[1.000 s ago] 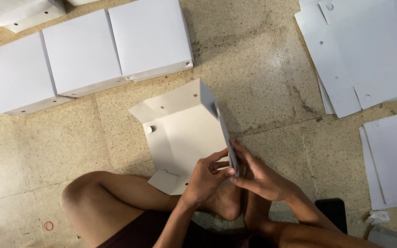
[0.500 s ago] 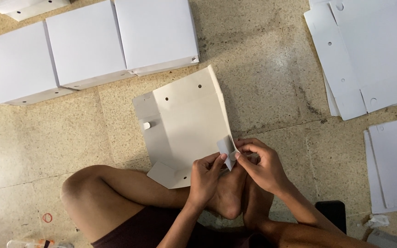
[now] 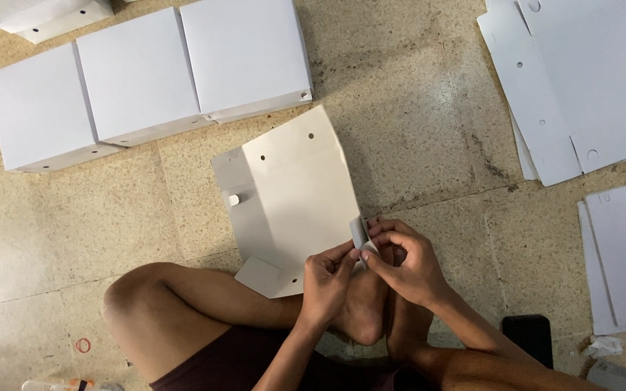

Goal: Folding flat cardboard templates into boxes and stacking them on the floor.

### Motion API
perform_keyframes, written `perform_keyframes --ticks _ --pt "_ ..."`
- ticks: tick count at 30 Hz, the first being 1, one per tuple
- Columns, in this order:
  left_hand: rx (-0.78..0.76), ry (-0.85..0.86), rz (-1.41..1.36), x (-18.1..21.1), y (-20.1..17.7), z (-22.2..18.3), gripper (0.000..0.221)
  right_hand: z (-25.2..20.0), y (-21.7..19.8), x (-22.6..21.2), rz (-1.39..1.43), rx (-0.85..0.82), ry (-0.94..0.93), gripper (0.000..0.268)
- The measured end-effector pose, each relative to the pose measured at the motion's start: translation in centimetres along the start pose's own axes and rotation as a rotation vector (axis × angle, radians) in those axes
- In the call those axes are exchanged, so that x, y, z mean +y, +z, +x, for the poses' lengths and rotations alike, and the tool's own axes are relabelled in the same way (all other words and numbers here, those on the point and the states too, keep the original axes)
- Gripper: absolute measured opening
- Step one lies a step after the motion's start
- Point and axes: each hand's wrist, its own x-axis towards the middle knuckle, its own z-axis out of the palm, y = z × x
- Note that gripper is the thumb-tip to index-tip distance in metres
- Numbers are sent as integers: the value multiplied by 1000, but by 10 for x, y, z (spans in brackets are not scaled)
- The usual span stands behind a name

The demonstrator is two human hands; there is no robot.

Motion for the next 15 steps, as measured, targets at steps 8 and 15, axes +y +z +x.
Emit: perform_keyframes --ticks 8,15 --pt "13 -58 56 7 0 -1 30 -1 2 6 134 49 94 8" --pt "5 -18 12 -2 -1 0 28 -3 10 7 144 62 152 15"
